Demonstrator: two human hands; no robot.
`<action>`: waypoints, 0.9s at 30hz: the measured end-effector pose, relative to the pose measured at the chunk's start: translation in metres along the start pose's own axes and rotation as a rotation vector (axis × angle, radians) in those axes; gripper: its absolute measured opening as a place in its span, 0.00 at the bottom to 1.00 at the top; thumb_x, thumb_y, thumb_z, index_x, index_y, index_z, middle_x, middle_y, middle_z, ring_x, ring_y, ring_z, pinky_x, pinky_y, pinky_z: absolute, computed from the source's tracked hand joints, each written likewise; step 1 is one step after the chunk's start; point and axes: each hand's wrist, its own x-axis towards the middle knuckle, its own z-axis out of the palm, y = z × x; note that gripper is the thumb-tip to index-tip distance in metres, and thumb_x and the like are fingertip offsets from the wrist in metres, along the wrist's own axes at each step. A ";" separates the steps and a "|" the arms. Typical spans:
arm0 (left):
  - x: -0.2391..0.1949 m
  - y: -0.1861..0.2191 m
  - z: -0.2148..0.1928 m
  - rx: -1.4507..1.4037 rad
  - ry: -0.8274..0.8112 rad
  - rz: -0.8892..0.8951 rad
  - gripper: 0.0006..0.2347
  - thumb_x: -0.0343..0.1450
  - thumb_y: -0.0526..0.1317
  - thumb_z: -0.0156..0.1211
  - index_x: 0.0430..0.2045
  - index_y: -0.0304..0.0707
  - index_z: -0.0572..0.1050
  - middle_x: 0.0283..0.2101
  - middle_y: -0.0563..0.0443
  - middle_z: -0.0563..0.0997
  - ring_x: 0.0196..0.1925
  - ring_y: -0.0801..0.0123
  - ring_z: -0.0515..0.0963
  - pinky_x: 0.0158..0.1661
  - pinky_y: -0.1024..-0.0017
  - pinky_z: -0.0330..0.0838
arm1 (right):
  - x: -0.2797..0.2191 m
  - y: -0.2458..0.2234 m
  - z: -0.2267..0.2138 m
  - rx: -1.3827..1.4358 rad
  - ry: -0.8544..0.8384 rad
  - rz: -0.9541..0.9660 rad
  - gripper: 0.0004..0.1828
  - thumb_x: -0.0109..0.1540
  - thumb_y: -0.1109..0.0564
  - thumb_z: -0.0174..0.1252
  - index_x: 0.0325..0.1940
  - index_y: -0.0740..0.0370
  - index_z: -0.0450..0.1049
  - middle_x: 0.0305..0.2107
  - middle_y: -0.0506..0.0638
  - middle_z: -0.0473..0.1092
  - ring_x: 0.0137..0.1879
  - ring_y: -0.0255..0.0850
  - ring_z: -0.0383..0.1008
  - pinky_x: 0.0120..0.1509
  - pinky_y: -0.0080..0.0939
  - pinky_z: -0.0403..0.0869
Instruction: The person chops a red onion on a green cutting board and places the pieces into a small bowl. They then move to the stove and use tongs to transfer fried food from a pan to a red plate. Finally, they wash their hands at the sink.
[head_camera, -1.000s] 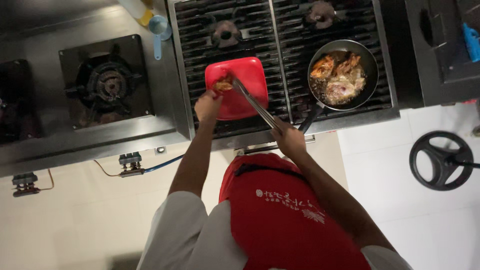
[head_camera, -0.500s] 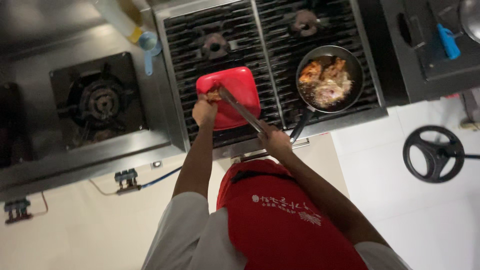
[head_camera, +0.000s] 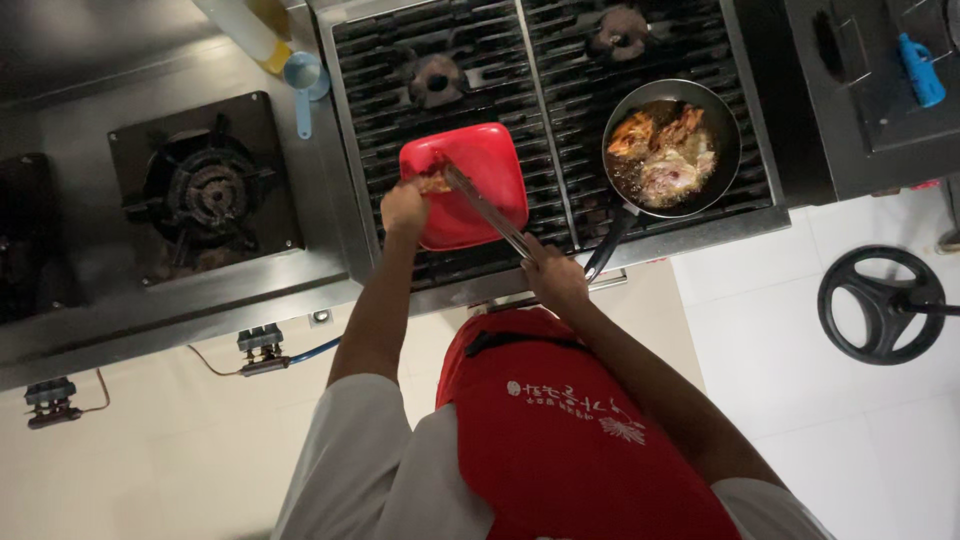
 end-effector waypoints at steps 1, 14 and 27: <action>0.001 -0.002 0.001 0.047 -0.044 0.019 0.09 0.68 0.37 0.56 0.39 0.45 0.80 0.40 0.39 0.84 0.42 0.43 0.84 0.43 0.50 0.78 | 0.000 -0.001 0.000 -0.005 -0.019 0.013 0.31 0.67 0.44 0.53 0.74 0.46 0.59 0.43 0.61 0.73 0.42 0.62 0.78 0.46 0.62 0.76; 0.006 -0.016 -0.022 0.326 -0.248 0.268 0.07 0.71 0.36 0.56 0.32 0.37 0.82 0.37 0.40 0.85 0.42 0.50 0.86 0.43 0.56 0.80 | -0.001 -0.011 -0.002 -0.069 -0.041 0.046 0.31 0.67 0.44 0.51 0.75 0.47 0.57 0.45 0.62 0.73 0.41 0.62 0.78 0.44 0.62 0.76; -0.052 0.026 -0.101 -1.075 -0.231 0.204 0.10 0.69 0.36 0.71 0.41 0.34 0.79 0.45 0.48 0.87 0.47 0.71 0.84 0.49 0.73 0.77 | -0.002 0.002 0.011 -0.027 0.076 0.004 0.33 0.65 0.42 0.55 0.74 0.50 0.61 0.42 0.62 0.74 0.41 0.62 0.78 0.45 0.61 0.77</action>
